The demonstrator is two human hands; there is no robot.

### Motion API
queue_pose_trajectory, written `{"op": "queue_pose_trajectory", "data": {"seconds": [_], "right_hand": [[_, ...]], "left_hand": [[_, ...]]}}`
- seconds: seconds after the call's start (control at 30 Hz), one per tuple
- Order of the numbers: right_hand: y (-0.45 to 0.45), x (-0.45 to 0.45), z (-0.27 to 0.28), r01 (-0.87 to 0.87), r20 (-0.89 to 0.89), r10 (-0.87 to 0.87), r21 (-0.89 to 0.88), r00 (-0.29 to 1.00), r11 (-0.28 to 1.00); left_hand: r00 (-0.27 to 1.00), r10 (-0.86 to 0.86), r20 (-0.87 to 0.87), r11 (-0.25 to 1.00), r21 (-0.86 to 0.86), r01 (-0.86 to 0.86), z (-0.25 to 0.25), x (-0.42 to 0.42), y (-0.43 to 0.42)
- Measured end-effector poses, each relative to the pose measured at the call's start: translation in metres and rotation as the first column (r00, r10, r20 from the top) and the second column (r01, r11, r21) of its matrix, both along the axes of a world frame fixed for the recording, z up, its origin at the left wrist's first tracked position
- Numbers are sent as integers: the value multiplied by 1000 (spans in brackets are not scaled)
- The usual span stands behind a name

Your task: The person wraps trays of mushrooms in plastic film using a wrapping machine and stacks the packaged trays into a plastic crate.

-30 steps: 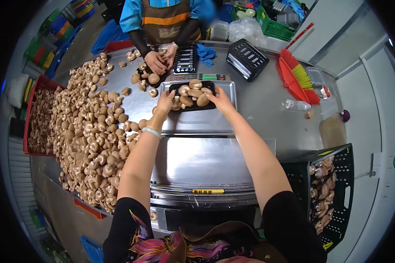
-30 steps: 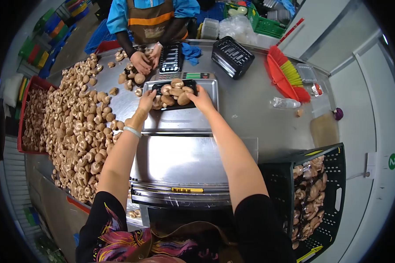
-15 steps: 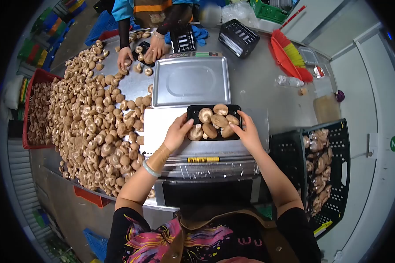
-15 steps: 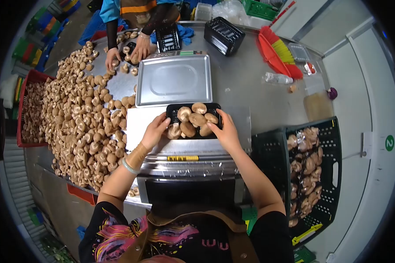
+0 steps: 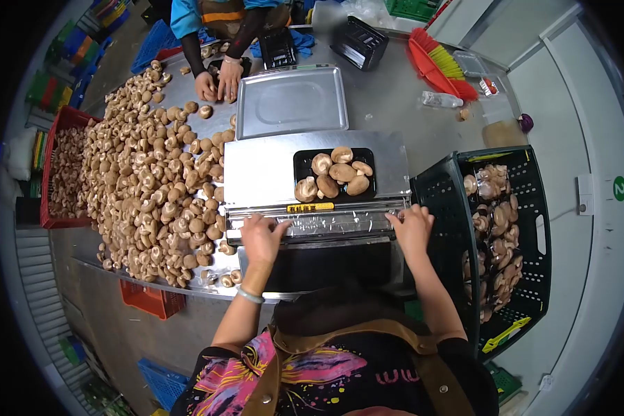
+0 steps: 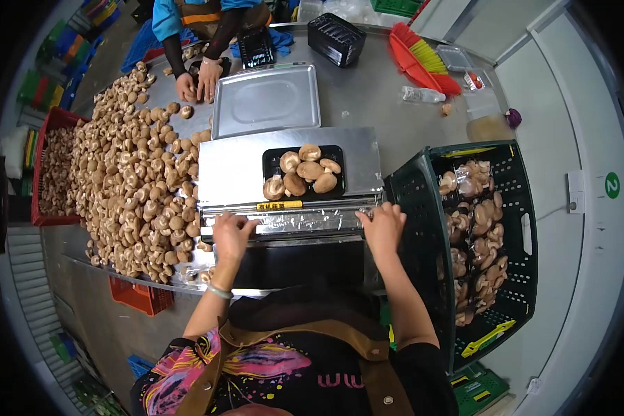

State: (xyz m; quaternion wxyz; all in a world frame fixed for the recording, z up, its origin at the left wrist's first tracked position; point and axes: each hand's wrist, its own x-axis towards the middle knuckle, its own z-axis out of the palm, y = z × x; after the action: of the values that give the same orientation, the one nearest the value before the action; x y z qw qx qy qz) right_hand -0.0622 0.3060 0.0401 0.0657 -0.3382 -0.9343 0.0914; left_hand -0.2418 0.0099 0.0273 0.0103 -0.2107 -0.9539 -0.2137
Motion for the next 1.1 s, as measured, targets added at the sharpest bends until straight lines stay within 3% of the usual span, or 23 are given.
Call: {"op": "queue_pose_trajectory", "data": {"seconds": [0.1,0.13,0.17,0.2,0.23,0.27,0.33,0.37,0.4,0.47,0.5,0.53,0.57,0.63,0.67,0.73,0.77,0.83,0.93,0.97,1.0,1.03,1.1], "right_hand": [[5,2,-26,-122,-148,92,-205,985,971],[11,4,-31,-172,-207,115,-283,972,944],[17,8,-30,-119,-240,-28,-574,970,810],[26,11,-17,-121,-215,-113,-831,970,543],[36,17,-1,-201,-272,-204,-928,940,313],[43,16,21,-296,-303,-301,-953,904,70],[48,2,57,-504,-412,-432,-856,802,-120],[51,-11,68,-633,-519,-460,-762,720,-132],[48,-30,80,-695,-582,-517,-718,628,-37],[51,-71,88,-749,-632,-617,-654,468,101],[52,-94,91,-721,-665,-617,-659,422,216],[64,-115,64,-734,-767,-461,-608,446,303],[65,-134,54,-551,-745,-298,-650,597,523],[73,-161,-12,-392,-655,-68,-529,753,753],[74,-169,-27,-231,-388,23,-498,921,836],[69,-169,-32,-303,-307,160,-502,938,810],[69,-171,-31,-304,-274,178,-539,945,786],[73,-168,-28,-297,-201,219,-618,955,728],[73,-154,-11,-218,-193,102,-896,976,387],[75,-146,-19,-243,-166,227,-895,960,374],[69,-140,-1,-109,23,279,-887,960,449],[64,-129,-6,-209,-78,281,-857,956,472],[52,-108,-18,-529,-411,332,-657,849,538]], "left_hand": [[999,-36,18,999,-14,36,-13,4,8],[947,-44,318,982,186,-17,-14,-3,0],[805,-113,583,927,353,-126,-13,-13,-9],[595,-233,769,841,466,-274,-2,-25,-11],[443,-438,782,725,599,-341,14,-37,-19],[345,-560,753,649,658,-382,52,-49,-18],[290,-639,713,601,697,-391,96,-69,-9],[293,-707,644,515,753,-410,99,-82,-2],[294,-768,569,426,797,-428,102,-96,6],[509,-750,422,160,862,-480,122,-101,49],[572,-729,376,159,906,-393,112,-112,70],[631,-708,318,159,942,-297,93,-123,88],[735,-589,335,359,924,-134,66,-132,103],[845,-408,347,742,666,84,13,-141,121],[861,-339,378,880,451,149,-6,-141,124],[885,-418,203,874,355,331,-27,-138,125],[818,-400,414,896,366,252,-21,-136,123],[741,-463,485,850,479,218,-18,-133,115],[512,-527,679,830,539,140,-10,-137,101],[434,-473,767,873,474,114,-2,-131,97],[350,-410,842,910,404,94,5,-121,91],[545,-469,695,873,460,163,-5,-108,83],[726,-475,498,863,424,274,2,-88,72]]}}
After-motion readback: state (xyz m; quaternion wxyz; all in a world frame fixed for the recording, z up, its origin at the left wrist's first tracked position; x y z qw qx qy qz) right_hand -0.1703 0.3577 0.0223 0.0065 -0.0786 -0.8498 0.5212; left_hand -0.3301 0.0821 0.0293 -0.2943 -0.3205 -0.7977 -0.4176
